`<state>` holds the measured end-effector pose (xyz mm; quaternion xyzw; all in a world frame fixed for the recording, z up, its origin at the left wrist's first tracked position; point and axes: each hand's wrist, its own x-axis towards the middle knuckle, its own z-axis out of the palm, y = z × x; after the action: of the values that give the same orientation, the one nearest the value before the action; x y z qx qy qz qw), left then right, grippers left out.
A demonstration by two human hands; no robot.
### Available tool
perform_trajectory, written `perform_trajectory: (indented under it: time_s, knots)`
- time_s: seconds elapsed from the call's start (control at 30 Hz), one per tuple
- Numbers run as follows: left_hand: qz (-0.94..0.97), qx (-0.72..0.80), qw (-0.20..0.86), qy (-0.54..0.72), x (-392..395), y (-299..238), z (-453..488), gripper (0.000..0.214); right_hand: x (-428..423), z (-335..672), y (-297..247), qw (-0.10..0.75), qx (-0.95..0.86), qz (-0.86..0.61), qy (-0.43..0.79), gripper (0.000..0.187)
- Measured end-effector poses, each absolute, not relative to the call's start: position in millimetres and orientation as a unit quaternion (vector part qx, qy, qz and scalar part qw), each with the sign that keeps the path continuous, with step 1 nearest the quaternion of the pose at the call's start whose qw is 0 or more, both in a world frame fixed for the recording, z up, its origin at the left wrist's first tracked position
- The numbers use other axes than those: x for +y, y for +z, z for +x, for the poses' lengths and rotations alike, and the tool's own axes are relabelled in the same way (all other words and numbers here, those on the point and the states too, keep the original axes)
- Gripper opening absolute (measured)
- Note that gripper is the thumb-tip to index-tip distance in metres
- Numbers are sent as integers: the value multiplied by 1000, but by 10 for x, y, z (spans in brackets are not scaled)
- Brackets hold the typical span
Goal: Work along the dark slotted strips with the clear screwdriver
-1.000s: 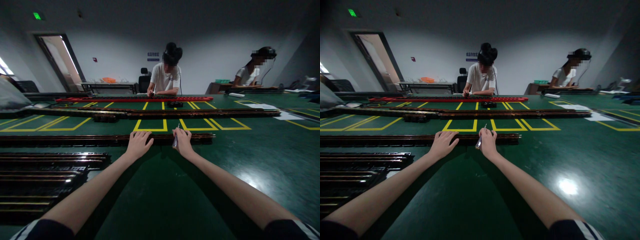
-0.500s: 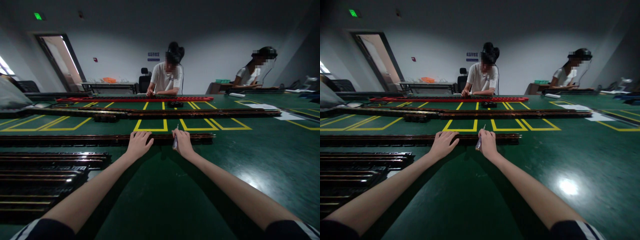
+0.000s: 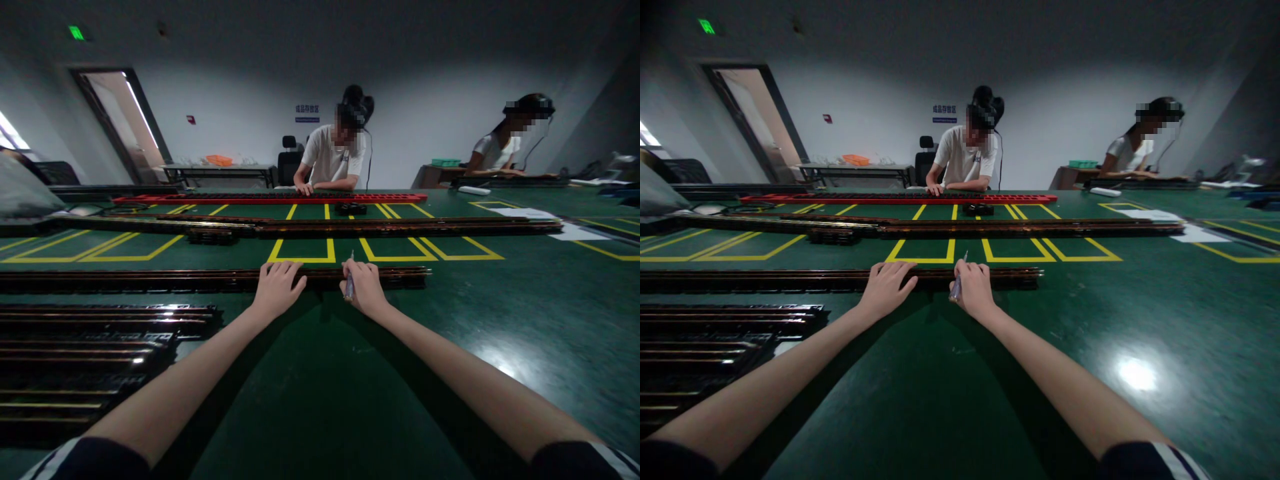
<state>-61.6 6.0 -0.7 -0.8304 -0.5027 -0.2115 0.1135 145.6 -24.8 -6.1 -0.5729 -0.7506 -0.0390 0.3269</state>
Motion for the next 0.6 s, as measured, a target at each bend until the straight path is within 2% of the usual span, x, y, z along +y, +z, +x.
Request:
perform_trajectory:
  time_s: [0.6]
  knots:
    - [-827,-518,91,-200,85,-5,-634,45,-225,1465,-90,340,-751,-565,-32,8]
